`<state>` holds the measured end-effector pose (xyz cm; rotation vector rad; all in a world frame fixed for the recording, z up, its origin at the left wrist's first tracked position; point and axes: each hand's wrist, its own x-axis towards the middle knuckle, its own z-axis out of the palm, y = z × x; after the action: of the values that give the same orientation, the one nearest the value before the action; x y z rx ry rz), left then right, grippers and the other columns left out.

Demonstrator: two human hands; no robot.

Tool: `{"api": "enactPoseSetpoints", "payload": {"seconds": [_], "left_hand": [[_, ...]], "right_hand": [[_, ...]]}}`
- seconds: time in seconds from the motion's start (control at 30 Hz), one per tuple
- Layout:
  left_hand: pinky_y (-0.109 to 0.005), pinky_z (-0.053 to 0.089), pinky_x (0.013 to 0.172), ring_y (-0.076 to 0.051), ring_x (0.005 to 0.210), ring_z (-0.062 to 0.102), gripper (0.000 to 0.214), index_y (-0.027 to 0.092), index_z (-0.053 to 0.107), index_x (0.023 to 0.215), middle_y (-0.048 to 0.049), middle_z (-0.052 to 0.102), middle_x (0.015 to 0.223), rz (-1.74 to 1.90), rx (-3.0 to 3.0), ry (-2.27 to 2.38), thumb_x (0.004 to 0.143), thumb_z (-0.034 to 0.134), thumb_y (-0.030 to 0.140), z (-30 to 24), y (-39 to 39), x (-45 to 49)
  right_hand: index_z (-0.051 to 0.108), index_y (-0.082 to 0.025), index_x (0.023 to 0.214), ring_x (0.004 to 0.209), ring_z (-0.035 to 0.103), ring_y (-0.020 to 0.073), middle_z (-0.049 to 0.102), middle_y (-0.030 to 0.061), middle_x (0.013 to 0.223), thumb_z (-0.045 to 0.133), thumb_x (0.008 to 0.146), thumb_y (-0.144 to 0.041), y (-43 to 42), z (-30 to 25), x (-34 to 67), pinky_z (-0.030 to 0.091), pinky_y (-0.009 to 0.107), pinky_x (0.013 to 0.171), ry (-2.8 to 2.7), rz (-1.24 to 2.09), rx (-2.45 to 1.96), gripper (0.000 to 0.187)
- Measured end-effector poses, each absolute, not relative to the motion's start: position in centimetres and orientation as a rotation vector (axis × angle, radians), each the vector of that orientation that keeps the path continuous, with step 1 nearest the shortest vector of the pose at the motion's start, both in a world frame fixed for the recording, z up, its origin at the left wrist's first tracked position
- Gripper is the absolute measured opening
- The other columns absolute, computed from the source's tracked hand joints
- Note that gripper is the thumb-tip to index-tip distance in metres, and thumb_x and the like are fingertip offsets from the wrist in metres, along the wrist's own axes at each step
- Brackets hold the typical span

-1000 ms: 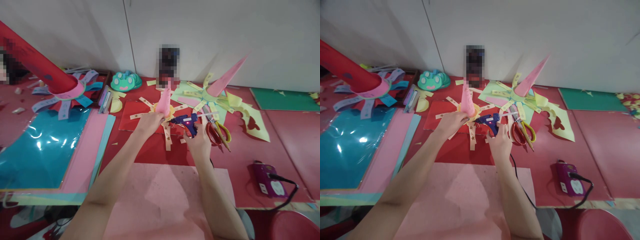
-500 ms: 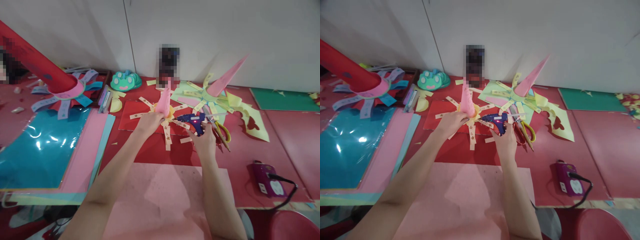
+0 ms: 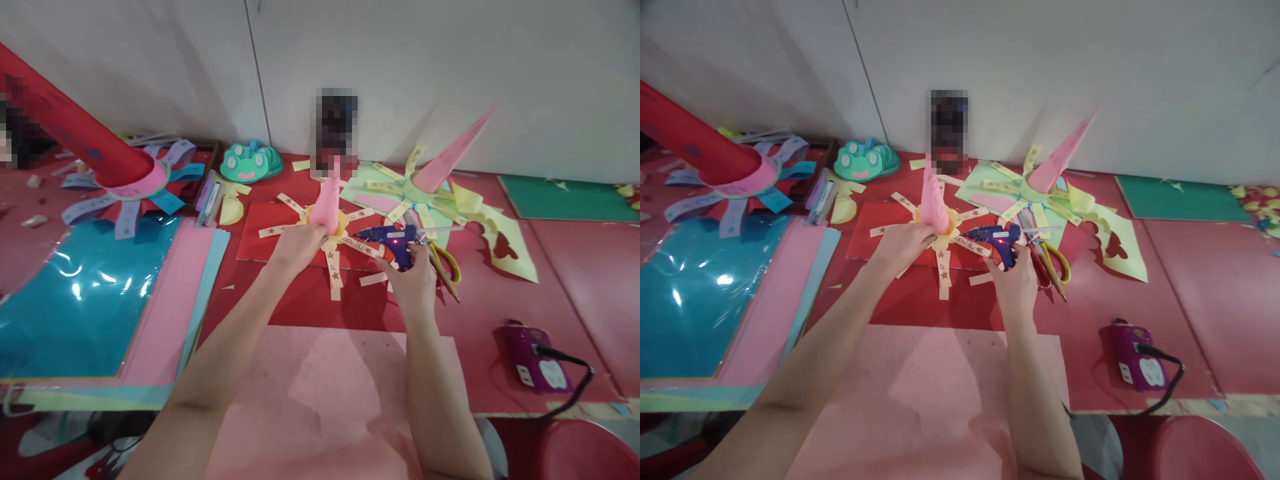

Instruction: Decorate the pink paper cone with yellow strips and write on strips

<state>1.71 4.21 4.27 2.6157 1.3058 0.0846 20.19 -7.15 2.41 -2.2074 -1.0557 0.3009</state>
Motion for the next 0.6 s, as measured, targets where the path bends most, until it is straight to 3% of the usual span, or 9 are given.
{"api": "enactPoseSetpoints", "payload": {"seconds": [0.6], "left_hand": [[-0.027, 0.036, 0.055, -0.019, 0.072, 0.061, 0.024, 0.019, 0.065, 0.089, -0.006, 0.067, 0.081, 0.079, 2.615, 1.331, 0.088, 0.043, 0.027, 4.45, 4.12, 1.88]], "right_hand": [[0.05, -0.02, 0.107, 0.086, 0.055, 0.0225, 0.06, 0.0084, 0.099, 0.063, 0.062, -0.047, -7.12, 2.29, 20.3, 0.042, 0.036, 0.073, -1.024, 0.366, -2.202, 0.055]]}}
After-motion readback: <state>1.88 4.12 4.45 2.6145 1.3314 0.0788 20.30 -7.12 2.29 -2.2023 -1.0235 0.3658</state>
